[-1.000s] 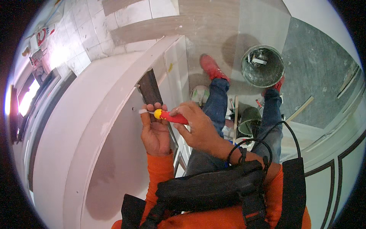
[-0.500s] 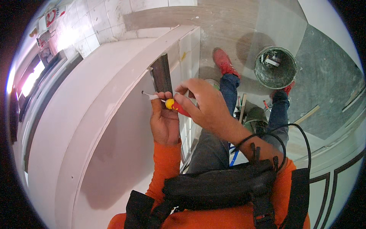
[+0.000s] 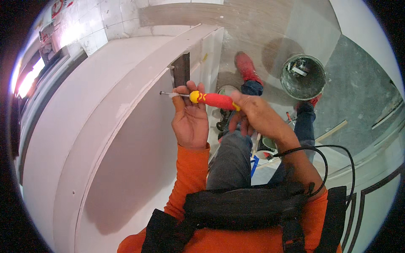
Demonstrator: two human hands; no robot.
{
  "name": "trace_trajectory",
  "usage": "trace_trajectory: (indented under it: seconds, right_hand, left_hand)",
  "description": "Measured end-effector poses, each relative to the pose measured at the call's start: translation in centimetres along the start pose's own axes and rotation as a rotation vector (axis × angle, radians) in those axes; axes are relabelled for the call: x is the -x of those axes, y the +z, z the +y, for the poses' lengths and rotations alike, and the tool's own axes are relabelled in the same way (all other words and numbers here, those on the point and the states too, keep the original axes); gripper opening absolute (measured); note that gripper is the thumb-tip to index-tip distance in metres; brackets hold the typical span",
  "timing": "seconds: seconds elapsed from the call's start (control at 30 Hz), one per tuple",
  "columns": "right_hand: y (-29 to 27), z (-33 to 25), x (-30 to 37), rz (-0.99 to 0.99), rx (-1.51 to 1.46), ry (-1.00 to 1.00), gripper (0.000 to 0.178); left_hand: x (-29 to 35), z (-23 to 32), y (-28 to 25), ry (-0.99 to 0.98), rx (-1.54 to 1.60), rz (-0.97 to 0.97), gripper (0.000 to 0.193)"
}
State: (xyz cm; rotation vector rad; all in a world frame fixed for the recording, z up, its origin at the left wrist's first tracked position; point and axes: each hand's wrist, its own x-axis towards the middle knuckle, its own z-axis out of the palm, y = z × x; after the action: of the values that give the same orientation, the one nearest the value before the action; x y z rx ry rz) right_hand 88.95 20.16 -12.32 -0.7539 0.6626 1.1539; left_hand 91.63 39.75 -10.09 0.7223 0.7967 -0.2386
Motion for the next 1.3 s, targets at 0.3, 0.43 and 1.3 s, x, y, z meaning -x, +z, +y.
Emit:
trace_trajectory:
  seconds: [0.3, 0.43, 1.3]
  right_hand:
    - [2.5, 2.8, -1.0, 0.417, 0.491, -0.746, 0.037]
    - [3.2, 2.4, -0.9, 0.293, 0.536, -0.837, 0.037]
    - [14.7, -4.2, -7.8, 0.296, -0.545, -0.185, 0.024]
  left_hand:
    - [0.5, -0.5, 0.1, -0.024, -0.098, 0.061, 0.025]
    - [0.8, -0.4, -1.5, -0.013, -0.234, 0.094, 0.026]
    - [13.8, -7.6, -17.3, -0.251, -0.771, 0.308, 0.022]
